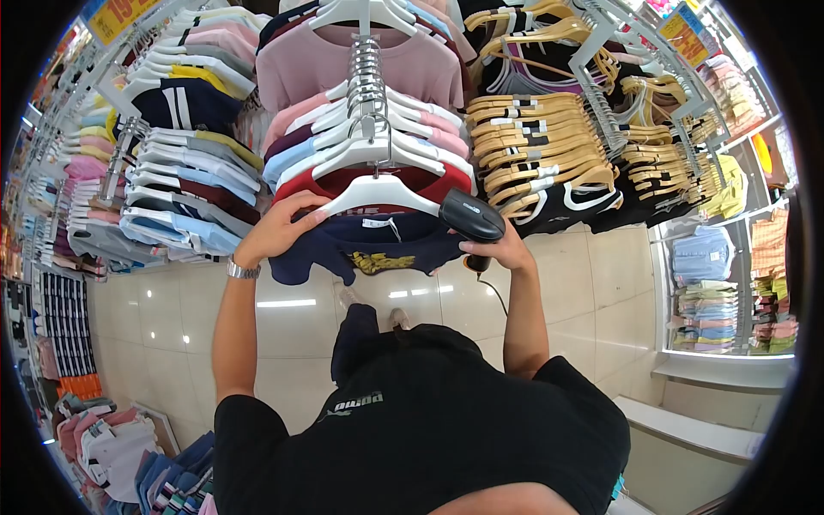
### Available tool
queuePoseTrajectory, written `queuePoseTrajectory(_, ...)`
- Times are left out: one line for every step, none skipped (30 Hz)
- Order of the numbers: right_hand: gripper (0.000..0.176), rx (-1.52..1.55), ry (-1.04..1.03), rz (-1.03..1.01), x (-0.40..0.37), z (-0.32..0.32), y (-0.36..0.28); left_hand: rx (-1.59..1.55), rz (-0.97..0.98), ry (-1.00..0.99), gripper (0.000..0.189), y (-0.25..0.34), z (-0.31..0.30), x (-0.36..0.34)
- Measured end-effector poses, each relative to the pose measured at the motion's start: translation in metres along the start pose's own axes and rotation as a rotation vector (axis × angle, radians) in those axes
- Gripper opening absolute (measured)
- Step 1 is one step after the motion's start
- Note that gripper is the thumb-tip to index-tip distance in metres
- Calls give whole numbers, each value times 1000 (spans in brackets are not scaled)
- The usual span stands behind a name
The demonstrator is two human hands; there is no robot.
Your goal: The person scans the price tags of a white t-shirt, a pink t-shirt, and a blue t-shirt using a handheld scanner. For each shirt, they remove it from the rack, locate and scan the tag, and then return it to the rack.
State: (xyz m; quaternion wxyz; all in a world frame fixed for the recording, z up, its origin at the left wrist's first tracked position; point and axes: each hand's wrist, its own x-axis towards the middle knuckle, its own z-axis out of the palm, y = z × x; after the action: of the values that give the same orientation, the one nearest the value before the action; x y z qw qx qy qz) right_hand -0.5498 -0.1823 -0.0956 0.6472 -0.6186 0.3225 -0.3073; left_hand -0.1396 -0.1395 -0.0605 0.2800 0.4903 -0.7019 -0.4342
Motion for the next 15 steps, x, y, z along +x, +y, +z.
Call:
queuePoseTrajectory(47,-1,1,-4,-1,0,1,47,19,46,26,0,-1,0)
queuePoseTrajectory(47,-3,2,-13,-1,-1,3,59,-12,89,25,1,-3,0)
queuePoseTrajectory(48,-6,2,-23,1,-2,3,72,-42,134,25,4,-5,0)
queuePoseTrajectory(48,-26,4,-27,2,-3,4,83,-74,179,24,5,-7,1)
queuePoseTrajectory(48,-11,3,-31,3,-5,9,85,-21,277,27,2,-12,6)
queuePoseTrajectory(47,-6,9,-18,5,-5,11,-17,-17,324,26,5,-19,12)
queuePoseTrajectory(47,-1,13,-3,6,-5,12,-122,-14,370,26,14,-27,20)
queuePoseTrajectory(47,-10,10,-10,7,-4,10,-17,64,427,28,25,-37,28)
queuePoseTrajectory(46,-19,6,-18,9,-3,9,-37,89,446,28,36,-48,39)
queuePoseTrajectory(46,-30,2,-27,11,-2,7,-56,115,465,28,44,-60,53)
queuePoseTrajectory(46,-18,6,-31,12,-1,7,10,171,540,26,52,-71,70)
queuePoseTrajectory(46,-5,11,-34,14,0,8,76,226,612,25,59,-83,88)
queuePoseTrajectory(45,9,18,-36,14,1,8,154,269,671,24,62,-95,107)
queuePoseTrajectory(45,2,26,-14,14,2,7,232,311,727,23,64,-109,127)
queuePoseTrajectory(45,-10,19,-16,14,2,8,289,329,752,22,63,-123,146)
